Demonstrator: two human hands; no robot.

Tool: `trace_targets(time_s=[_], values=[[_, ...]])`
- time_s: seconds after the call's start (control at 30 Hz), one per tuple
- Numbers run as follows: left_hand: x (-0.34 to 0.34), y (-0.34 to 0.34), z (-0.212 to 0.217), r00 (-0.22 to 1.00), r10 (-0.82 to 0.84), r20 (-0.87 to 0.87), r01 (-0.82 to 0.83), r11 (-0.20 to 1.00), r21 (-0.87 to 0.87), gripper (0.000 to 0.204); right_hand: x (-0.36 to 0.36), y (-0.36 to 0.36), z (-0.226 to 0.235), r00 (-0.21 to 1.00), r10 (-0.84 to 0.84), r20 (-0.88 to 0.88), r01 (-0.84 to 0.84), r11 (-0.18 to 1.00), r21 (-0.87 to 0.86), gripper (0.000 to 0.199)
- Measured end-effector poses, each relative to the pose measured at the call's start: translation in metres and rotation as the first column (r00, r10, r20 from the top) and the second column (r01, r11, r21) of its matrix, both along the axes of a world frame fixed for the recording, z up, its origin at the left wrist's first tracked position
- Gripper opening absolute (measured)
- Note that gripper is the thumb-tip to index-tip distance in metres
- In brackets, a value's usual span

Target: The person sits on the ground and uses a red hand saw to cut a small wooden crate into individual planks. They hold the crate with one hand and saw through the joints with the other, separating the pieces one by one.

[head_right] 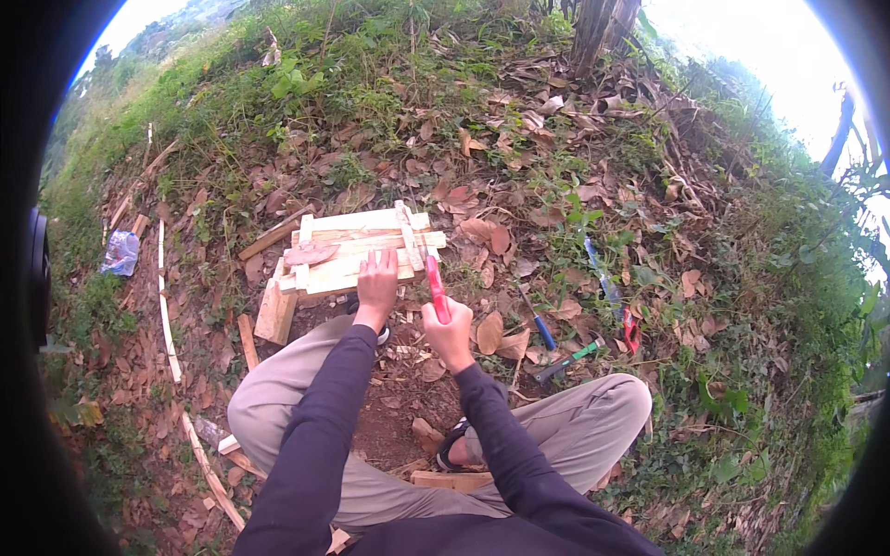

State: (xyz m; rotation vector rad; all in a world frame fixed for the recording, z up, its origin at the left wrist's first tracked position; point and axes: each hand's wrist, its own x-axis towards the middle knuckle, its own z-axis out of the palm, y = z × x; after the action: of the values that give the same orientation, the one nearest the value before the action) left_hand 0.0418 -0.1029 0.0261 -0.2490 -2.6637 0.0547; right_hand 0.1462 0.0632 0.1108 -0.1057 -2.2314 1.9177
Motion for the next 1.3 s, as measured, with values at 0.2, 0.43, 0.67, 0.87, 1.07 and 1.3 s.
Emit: trace_targets(time_s=[0.2,0.43,0.67,0.87,1.07,1.3], values=[[0.005,-0.017,0.005,0.999,-0.032,0.004,0.032,0.999,-0.032,0.044,0.073,0.006,0.007,1.000,-0.011,0.004,0.011,0.994,-0.106,0.024],[0.032,-0.014,-0.009,0.999,-0.034,-0.034,0.036,0.998,0.042,0.041,0.077,0.011,-0.023,0.996,0.024,0.086,-0.011,0.989,-0.147,0.018],[0.014,-0.004,0.000,1.000,0.016,0.024,-0.015,1.000,-0.014,0.046,0.015,-0.004,-0.006,0.998,0.015,0.069,-0.011,0.999,-0.051,0.026],[0.005,-0.016,0.015,0.998,-0.046,0.035,0.048,0.997,-0.052,0.047,0.068,0.015,0.005,0.998,0.048,0.044,-0.043,0.993,-0.107,0.020],[-0.002,-0.013,0.020,0.997,-0.070,0.021,0.072,0.993,-0.098,0.044,0.042,0.006,0.000,0.999,0.029,0.045,-0.028,0.999,-0.039,0.023],[-0.027,-0.010,0.020,0.992,0.010,0.123,0.014,0.982,-0.189,0.037,0.007,0.005,0.003,1.000,0.018,-0.002,-0.018,1.000,0.006,0.024]])
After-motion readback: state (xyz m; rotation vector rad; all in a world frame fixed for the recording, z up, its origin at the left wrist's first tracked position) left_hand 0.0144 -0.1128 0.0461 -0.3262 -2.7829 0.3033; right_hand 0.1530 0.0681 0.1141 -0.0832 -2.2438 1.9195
